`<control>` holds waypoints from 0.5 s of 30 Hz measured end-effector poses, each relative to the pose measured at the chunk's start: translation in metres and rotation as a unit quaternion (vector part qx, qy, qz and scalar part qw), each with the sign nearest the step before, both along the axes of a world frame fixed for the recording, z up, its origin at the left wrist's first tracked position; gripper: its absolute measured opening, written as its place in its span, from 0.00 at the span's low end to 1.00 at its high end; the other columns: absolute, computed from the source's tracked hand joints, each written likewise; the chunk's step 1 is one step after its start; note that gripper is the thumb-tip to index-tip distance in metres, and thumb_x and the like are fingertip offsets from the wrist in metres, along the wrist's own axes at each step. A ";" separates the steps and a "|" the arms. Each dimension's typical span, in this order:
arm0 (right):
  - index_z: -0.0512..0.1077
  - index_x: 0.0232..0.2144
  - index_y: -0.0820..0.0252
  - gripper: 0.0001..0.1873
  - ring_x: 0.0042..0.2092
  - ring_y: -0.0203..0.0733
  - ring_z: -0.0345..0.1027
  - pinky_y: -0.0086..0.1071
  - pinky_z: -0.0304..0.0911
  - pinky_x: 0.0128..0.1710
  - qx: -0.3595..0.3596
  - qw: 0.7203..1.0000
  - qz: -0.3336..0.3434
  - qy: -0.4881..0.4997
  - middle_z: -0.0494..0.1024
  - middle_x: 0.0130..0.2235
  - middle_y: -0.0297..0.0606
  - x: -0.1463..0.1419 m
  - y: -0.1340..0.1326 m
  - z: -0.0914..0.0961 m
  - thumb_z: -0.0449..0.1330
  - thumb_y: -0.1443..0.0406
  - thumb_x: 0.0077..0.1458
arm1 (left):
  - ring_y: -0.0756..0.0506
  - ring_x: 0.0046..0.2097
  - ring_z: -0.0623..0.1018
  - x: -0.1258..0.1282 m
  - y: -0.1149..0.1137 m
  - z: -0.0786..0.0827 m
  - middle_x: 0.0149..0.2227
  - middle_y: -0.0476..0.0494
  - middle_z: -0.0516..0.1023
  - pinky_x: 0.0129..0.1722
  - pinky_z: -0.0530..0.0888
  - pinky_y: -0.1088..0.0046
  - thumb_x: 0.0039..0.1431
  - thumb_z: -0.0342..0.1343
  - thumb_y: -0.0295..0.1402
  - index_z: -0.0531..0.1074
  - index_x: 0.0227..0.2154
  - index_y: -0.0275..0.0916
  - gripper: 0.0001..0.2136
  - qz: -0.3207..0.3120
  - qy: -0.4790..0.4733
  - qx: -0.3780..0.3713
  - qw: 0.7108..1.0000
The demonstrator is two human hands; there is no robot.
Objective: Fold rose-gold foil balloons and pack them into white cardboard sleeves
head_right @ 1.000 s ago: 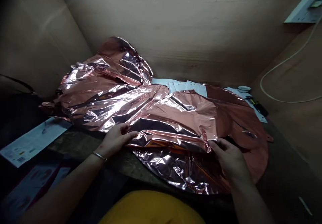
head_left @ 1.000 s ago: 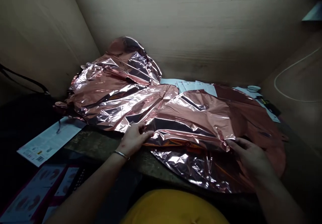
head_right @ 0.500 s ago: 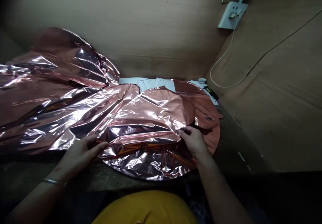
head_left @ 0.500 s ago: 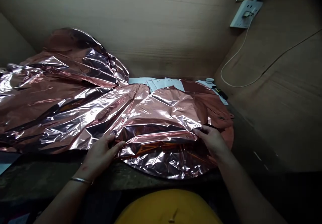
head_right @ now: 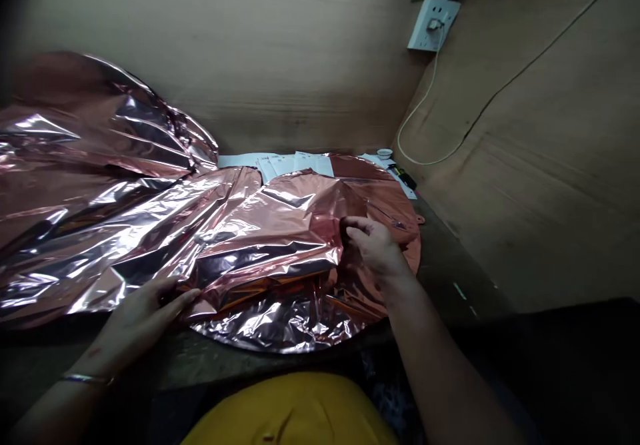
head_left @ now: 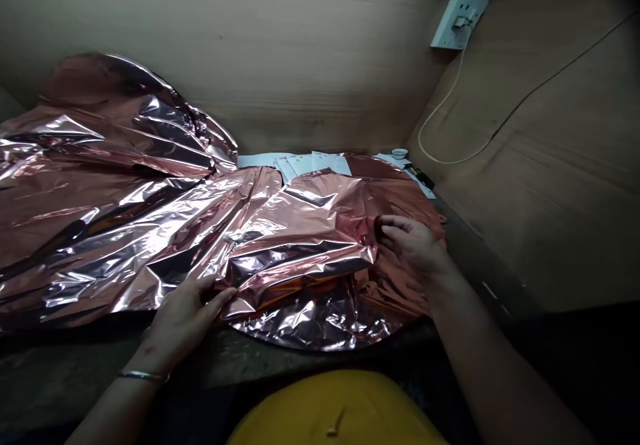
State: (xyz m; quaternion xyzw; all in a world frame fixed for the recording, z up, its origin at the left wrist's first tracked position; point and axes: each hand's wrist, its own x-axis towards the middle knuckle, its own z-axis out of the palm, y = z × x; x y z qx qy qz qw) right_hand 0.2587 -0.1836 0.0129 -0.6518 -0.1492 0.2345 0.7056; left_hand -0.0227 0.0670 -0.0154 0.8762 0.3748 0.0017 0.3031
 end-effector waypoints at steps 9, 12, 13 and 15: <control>0.66 0.26 0.58 0.16 0.31 0.45 0.72 0.38 0.69 0.34 0.021 0.993 0.005 0.113 0.74 0.24 0.37 0.010 0.019 -0.008 0.68 0.56 0.41 | 0.38 0.37 0.78 0.003 0.000 0.003 0.32 0.47 0.81 0.34 0.69 0.70 0.49 0.51 0.58 0.74 0.36 0.40 0.26 0.009 0.014 -0.016 1.000; 0.69 0.29 0.59 0.18 0.34 0.44 0.72 0.38 0.68 0.39 -0.008 0.997 -0.024 0.071 0.77 0.28 0.36 0.009 0.019 -0.022 0.71 0.59 0.38 | 0.39 0.36 0.78 0.005 -0.003 0.006 0.32 0.48 0.81 0.33 0.69 0.70 0.49 0.50 0.59 0.74 0.37 0.40 0.27 0.014 0.028 -0.029 0.999; 0.70 0.31 0.59 0.19 0.35 0.43 0.72 0.37 0.67 0.40 -0.017 0.998 -0.027 0.049 0.77 0.30 0.35 0.010 0.019 -0.023 0.71 0.59 0.37 | 0.39 0.37 0.79 0.005 -0.003 0.007 0.33 0.48 0.81 0.35 0.69 0.70 0.49 0.50 0.59 0.74 0.37 0.40 0.27 0.015 0.028 -0.034 0.999; 0.73 0.31 0.59 0.18 0.37 0.42 0.71 0.35 0.66 0.42 -0.033 0.999 -0.014 0.005 0.78 0.31 0.34 0.015 0.017 -0.019 0.73 0.60 0.37 | 0.38 0.41 0.79 0.004 -0.003 0.007 0.36 0.48 0.82 0.38 0.70 0.70 0.49 0.50 0.59 0.74 0.38 0.41 0.27 0.016 0.023 -0.043 0.999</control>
